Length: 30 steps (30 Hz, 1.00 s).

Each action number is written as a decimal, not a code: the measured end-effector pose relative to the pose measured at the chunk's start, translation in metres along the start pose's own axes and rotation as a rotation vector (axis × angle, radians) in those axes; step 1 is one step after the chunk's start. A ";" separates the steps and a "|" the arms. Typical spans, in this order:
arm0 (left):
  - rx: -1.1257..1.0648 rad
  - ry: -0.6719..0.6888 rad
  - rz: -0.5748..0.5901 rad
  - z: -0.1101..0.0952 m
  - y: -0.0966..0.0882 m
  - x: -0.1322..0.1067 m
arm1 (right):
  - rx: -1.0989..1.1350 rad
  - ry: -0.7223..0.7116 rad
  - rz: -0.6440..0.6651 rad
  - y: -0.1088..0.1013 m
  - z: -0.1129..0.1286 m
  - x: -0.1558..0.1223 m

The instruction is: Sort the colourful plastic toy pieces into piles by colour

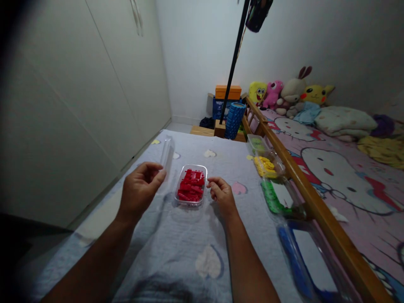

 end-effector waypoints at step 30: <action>0.170 -0.124 0.002 0.081 0.032 0.029 | -0.384 -0.084 -0.018 0.005 -0.011 -0.001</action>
Point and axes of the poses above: each hand's wrist, its own x-axis towards the middle knuckle, its own y-axis out of the palm, z = x × y, the point moved 5 cm from there along x, towards the middle knuckle, and after that the axes turned 12 degrees about -y, right-handed, at the moved point
